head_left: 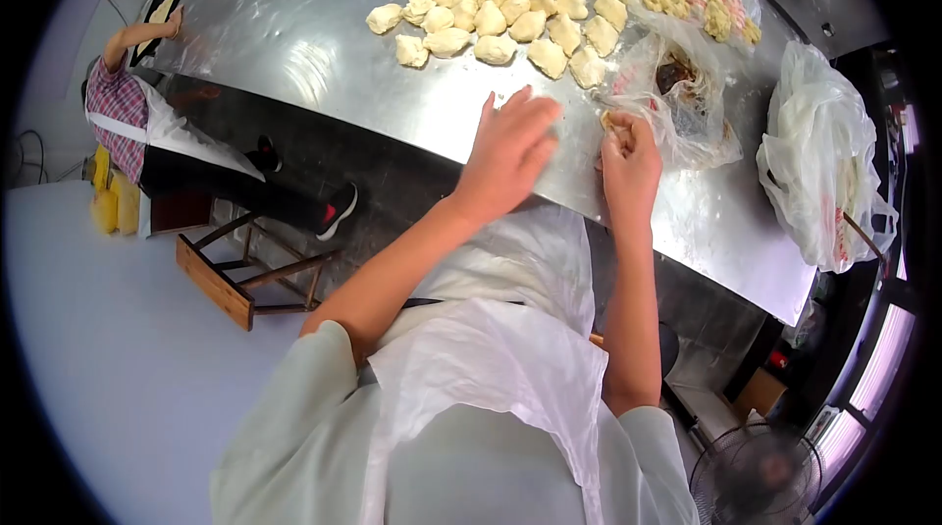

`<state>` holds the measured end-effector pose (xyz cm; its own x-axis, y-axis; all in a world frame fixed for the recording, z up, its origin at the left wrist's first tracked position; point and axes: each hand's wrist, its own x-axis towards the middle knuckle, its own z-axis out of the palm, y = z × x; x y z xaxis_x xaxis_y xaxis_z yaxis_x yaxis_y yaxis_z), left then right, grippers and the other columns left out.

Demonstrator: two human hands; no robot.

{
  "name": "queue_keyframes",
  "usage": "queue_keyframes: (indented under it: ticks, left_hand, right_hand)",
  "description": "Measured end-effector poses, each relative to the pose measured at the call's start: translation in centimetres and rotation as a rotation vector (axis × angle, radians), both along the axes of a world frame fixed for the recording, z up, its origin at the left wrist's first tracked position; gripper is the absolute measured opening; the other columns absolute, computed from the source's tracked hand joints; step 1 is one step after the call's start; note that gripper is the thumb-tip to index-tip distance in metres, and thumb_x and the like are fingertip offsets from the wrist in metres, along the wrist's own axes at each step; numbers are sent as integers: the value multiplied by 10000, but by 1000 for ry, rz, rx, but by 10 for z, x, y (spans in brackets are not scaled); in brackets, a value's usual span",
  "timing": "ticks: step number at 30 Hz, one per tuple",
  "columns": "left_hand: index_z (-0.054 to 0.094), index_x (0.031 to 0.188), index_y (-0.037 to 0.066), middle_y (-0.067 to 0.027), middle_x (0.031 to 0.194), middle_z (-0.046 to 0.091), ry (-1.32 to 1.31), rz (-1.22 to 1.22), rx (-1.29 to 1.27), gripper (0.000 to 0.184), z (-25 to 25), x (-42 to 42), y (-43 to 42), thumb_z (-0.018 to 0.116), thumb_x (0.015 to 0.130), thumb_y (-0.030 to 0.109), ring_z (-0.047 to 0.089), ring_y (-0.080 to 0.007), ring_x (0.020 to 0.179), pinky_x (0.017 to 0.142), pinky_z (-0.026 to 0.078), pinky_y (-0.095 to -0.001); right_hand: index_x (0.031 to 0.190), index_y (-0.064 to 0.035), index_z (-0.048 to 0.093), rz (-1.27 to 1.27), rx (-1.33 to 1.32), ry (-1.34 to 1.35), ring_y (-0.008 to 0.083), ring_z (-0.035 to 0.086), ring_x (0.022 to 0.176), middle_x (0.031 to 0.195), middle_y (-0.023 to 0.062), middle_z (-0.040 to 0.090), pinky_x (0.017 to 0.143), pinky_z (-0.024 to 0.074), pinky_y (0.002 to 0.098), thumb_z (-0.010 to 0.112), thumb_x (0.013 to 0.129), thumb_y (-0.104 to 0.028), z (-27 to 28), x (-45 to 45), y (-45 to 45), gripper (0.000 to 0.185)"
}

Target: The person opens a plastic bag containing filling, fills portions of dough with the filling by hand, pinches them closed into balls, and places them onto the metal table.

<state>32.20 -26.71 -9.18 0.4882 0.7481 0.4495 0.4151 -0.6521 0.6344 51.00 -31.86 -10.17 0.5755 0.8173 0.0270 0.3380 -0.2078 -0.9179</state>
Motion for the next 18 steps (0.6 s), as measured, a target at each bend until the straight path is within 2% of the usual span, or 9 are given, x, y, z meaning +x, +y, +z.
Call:
queue_keyframes:
  ticks: [1,2,3,5,8,9,11,16,18]
  left_hand:
    - [614,1298,18,-185,1323,600,-150,63,-74,367,2,-9,1,644,947,123,531,-395,1297,1178,303,-529]
    - [606,1297,3,-179,1304,619,-237,112,-33,351,10,-20,8,623,951,55,565,-367,1259,1161,351,-480]
    - [598,1374,11,-142,1380,612,-305,209,-123,389,4,-33,12,598,984,24,555,-270,1324,1125,419,-360]
    - [557,1416,13,-136,1385,607,-387,291,-391,439,-2,-52,18,616,981,19,567,-252,1303,1113,433,-358]
    - [515,1440,10,-208,1401,551,-183,173,-379,576,-10,-61,16,703,899,63,541,-369,1293,1106,436,-406]
    - [452,1491,6,-232,1433,517,-28,117,-298,695,-6,-61,13,753,872,103,512,-387,1322,1117,430,-423]
    - [438,1484,-21,-242,1442,505,38,77,-300,732,1,-46,12,784,856,130,482,-404,1345,1128,416,-434]
    - [559,1342,-21,-195,1280,600,58,-33,-94,550,-18,-19,28,763,840,79,552,-394,1175,1010,463,-444]
    - [618,1306,4,-174,1262,630,-77,7,-186,513,-25,-22,30,789,826,65,571,-374,1178,995,488,-427]
  right_hand:
    - [1086,10,697,22,-28,33,133,608,729,814,87,688,699,497,299,683,934,-59,-1,3,-9,167]
    - [1086,12,702,45,-56,67,115,600,737,825,82,694,703,494,287,681,936,-56,-2,4,-18,166]
    - [1078,15,706,58,-62,67,108,596,738,838,81,701,704,494,281,682,936,-54,-2,2,-24,160]
    - [1061,21,716,94,-67,62,94,589,741,863,79,716,706,492,269,684,936,-51,2,-5,-30,148]
    - [1024,13,729,87,-27,40,122,607,727,886,105,728,706,502,280,699,931,-60,-2,-15,-28,121]
    - [1023,7,730,98,-37,-7,134,611,721,878,111,724,702,503,286,701,930,-59,-4,-19,-28,118]
    - [1022,-4,732,113,-53,-112,158,620,709,863,123,717,694,507,298,707,926,-57,-7,-23,-26,112]
    - [1007,-16,731,167,-57,-199,185,619,690,818,125,685,675,505,317,716,918,-48,-6,-34,-31,96]
    - [1005,-13,729,180,-94,-194,168,627,714,831,108,684,692,509,305,715,921,-39,-4,-33,-32,89]
